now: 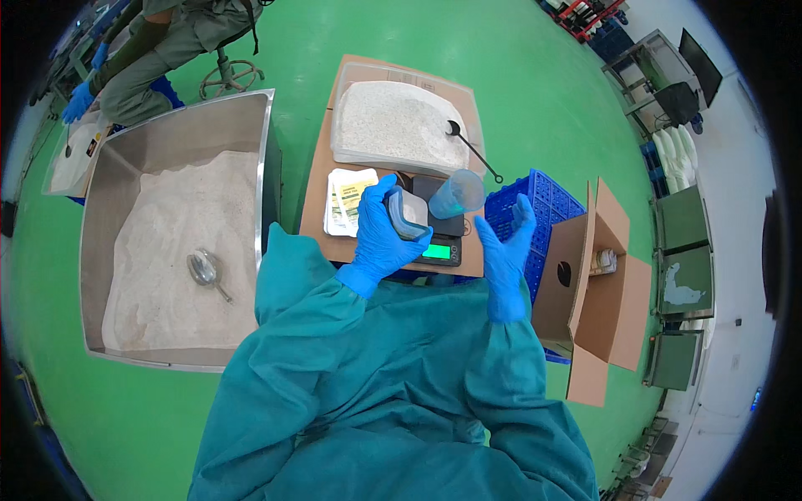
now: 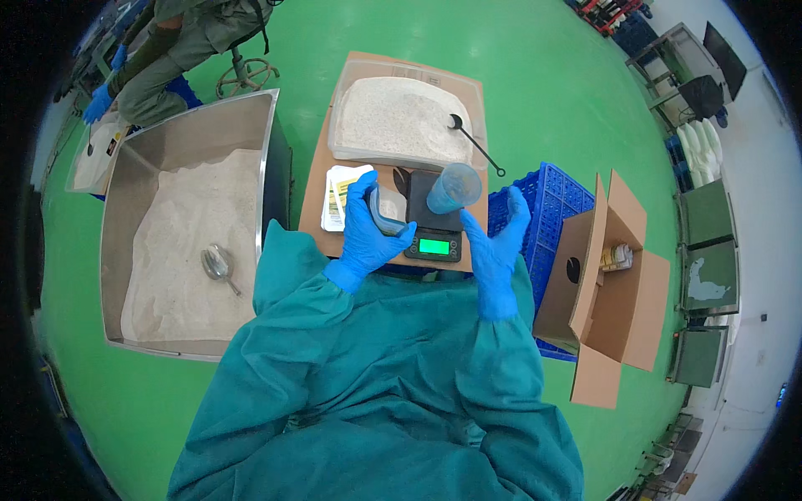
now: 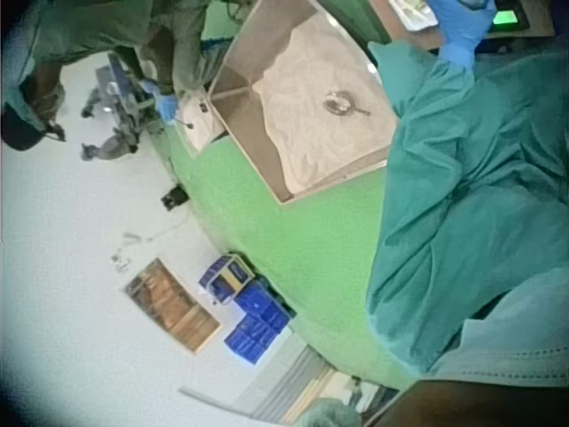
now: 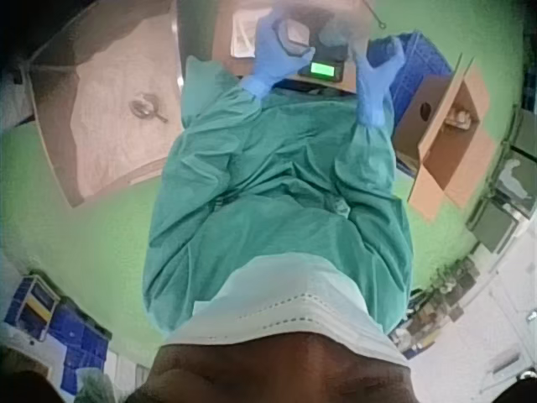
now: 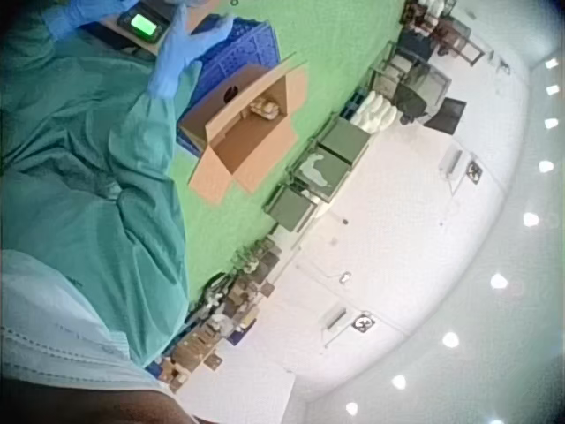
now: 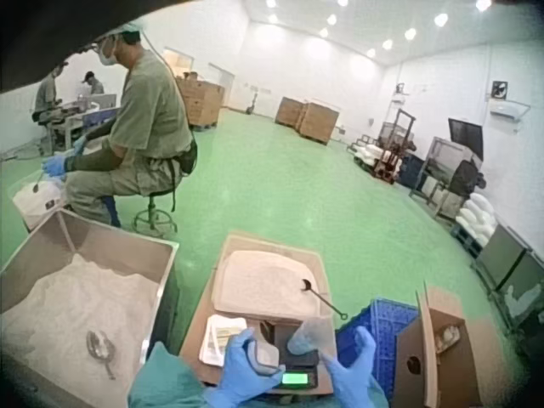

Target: The person uses a spoon to transfer white powder from a container onto a digital scale, measures the amount in a cup, and then pours the measured powder into small silver packets which are placed into a cardboard box.

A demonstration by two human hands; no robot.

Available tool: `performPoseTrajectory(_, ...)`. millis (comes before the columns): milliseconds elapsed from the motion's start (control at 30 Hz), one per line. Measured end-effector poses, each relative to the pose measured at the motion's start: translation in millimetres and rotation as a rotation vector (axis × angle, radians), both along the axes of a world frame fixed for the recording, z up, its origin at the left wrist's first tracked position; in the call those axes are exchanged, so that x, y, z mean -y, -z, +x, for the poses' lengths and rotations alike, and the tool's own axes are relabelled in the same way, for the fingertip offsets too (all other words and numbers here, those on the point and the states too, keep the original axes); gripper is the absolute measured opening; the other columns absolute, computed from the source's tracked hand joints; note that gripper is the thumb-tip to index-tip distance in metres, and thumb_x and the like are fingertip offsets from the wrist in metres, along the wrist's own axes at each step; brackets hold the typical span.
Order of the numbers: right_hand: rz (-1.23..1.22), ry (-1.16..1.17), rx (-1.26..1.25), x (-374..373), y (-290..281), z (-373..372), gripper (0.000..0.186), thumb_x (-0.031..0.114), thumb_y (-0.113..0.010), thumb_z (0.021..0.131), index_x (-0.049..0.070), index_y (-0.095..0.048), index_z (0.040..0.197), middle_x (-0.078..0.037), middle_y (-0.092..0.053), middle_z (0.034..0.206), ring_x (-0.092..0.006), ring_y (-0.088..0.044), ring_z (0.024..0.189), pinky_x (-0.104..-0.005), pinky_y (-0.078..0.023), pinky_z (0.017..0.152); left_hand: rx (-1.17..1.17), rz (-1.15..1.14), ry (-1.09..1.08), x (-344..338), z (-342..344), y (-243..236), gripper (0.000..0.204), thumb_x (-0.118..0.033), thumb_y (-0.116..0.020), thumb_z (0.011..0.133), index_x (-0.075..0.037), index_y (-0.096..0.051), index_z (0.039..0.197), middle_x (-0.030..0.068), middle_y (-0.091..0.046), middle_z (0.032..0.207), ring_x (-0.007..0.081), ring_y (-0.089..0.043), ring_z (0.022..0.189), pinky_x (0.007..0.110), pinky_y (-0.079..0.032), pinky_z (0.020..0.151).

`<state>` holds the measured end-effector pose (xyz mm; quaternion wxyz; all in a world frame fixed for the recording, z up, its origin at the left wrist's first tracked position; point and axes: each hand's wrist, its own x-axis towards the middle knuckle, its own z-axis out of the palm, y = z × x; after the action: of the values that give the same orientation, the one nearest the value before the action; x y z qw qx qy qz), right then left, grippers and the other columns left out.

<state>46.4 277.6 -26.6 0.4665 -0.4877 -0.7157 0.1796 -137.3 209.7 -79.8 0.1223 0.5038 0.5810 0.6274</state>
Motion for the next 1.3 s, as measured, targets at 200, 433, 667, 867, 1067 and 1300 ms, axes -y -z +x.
performPoseTrajectory(200, -0.086, -0.428, 0.329, 73.7, -92.0, -14.8, 0.027, 0.016, -0.074, 0.076, 0.007, -0.065, 0.1, -0.014, -0.059, 0.104, -0.0323, -0.06, 0.097, -0.0385, -0.049, 0.083, -0.004, 0.062, -0.002, 18.4, 40.3, -1.5, 0.098, -0.03, -0.089, 0.055, -0.002, -0.034, 0.131, 0.0162, -0.045, 0.115, 0.0318, -0.048, 0.105, 0.043, -0.042, 0.089)
performPoseTrajectory(433, -0.109, -0.457, 0.642, 70.7, -114.4, 31.9, 0.02, 0.012, -0.068, 0.078, 0.007, -0.069, 0.097, -0.011, -0.065, 0.09, -0.0283, -0.064, 0.086, -0.0369, -0.051, 0.076, 0.008, 0.015, 0.116, 44.3, 55.9, -18.8, 0.107, -0.027, -0.089, 0.056, -0.001, -0.023, 0.136, 0.0149, -0.036, 0.127, 0.0291, -0.038, 0.12, 0.041, -0.031, 0.105)
performPoseTrajectory(667, -0.042, 0.268, 0.44, 34.4, -217.8, 209.5, 0.015, 0.012, -0.071, 0.078, 0.003, -0.071, 0.091, -0.013, -0.069, 0.082, -0.0208, -0.067, 0.073, -0.0311, -0.052, 0.067, 0.083, -0.008, 0.063, 9.6, 14.8, 7.1, 0.074, -0.013, -0.08, 0.071, 0.0, -0.038, 0.132, 0.0105, -0.049, 0.114, 0.0229, -0.05, 0.107, 0.035, -0.039, 0.097)
performPoseTrajectory(867, -0.201, 0.486, 0.298, -77.6, -129.7, 380.8, 0.018, 0.009, -0.072, 0.077, 0.0, -0.071, 0.092, -0.014, -0.07, 0.081, -0.0185, -0.065, 0.068, -0.0307, -0.052, 0.065, 0.122, -0.158, 0.165, 5.2, 11.7, 18.8, 0.049, -0.002, -0.067, 0.081, -0.003, -0.047, 0.126, 0.0031, -0.052, 0.096, 0.013, -0.049, 0.088, 0.029, -0.043, 0.081)
performPoseTrajectory(1067, -0.294, 0.548, 0.258, -147.8, -21.8, 445.1, 0.018, 0.007, -0.072, 0.076, -0.002, -0.071, 0.091, -0.012, -0.069, 0.079, -0.0166, -0.065, 0.067, -0.0297, -0.053, 0.063, -0.019, -0.235, 0.226, 4.3, 22.6, 34.5, 0.047, 0.001, -0.065, 0.081, -0.005, -0.049, 0.125, 0.003, -0.051, 0.093, 0.0125, -0.049, 0.083, 0.028, -0.043, 0.079)
performPoseTrajectory(1300, -0.196, 0.6, 0.508, -196.4, 34.4, 478.4, 0.021, 0.013, -0.074, 0.075, 0.004, -0.072, 0.094, -0.014, -0.07, 0.084, -0.0211, -0.067, 0.071, -0.0323, -0.053, 0.066, -0.009, -0.361, 0.205, -3.8, 26.4, 44.6, 0.045, 0.002, -0.064, 0.081, -0.005, -0.049, 0.124, 0.0023, -0.051, 0.092, 0.0118, -0.048, 0.082, 0.027, -0.042, 0.079)
